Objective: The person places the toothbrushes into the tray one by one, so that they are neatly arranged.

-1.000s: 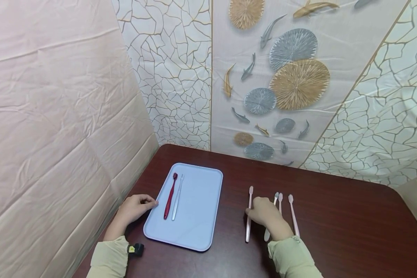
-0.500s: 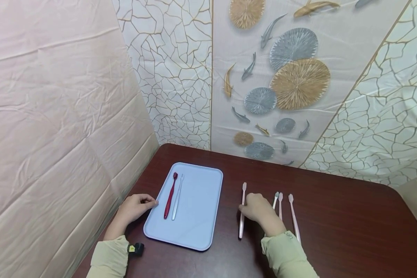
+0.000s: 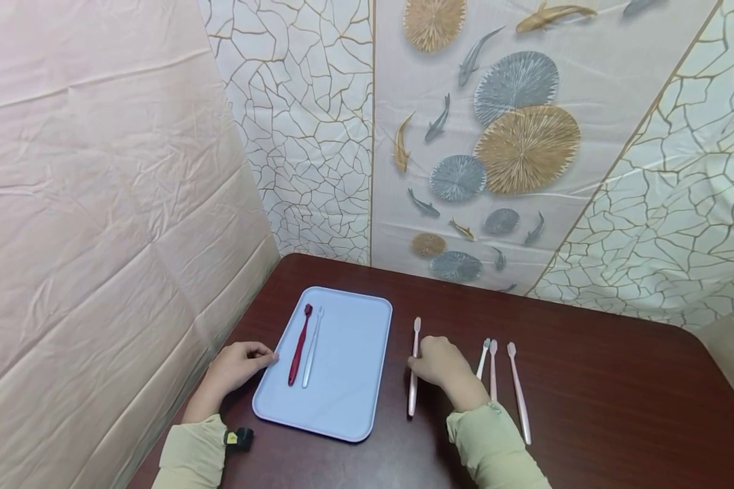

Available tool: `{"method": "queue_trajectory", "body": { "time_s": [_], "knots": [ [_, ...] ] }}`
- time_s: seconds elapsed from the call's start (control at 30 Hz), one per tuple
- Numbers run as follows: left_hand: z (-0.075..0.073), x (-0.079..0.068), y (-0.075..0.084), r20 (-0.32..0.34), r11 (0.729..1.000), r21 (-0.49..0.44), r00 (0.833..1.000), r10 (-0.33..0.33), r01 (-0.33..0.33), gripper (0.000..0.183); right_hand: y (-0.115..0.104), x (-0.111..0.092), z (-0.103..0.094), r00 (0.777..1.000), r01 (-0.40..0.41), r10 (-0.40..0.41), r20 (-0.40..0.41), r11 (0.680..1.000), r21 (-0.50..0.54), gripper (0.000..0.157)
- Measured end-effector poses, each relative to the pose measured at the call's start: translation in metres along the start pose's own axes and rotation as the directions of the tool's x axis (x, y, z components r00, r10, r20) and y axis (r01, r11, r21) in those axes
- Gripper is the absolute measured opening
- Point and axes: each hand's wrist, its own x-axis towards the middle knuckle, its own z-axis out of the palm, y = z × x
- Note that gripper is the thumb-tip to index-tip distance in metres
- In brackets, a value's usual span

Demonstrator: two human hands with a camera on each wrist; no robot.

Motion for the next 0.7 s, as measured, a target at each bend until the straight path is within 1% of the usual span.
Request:
{"method": "queue_trajectory", "body": {
  "time_s": [0.17,0.37,0.7],
  "knots": [
    [0.000,0.000,-0.001,0.000,1.000,0.011,1.000,-0.004,0.004,0.024,-0.006,0.005,0.001,1.000,0.014,-0.014,-0.006,1.000,0.001,0.036],
    [0.000,0.000,-0.001,-0.001,1.000,0.010,1.000,-0.001,0.001,0.024,-0.014,0.007,0.002,1.000,0.012,-0.012,-0.003,1.000,-0.011,0.033],
    [0.002,0.002,-0.002,-0.002,1.000,0.011,1.000,0.001,-0.001,0.024,-0.030,0.014,0.005,0.999,0.038,-0.038,0.002,0.999,0.004,0.037]
  ]
}}
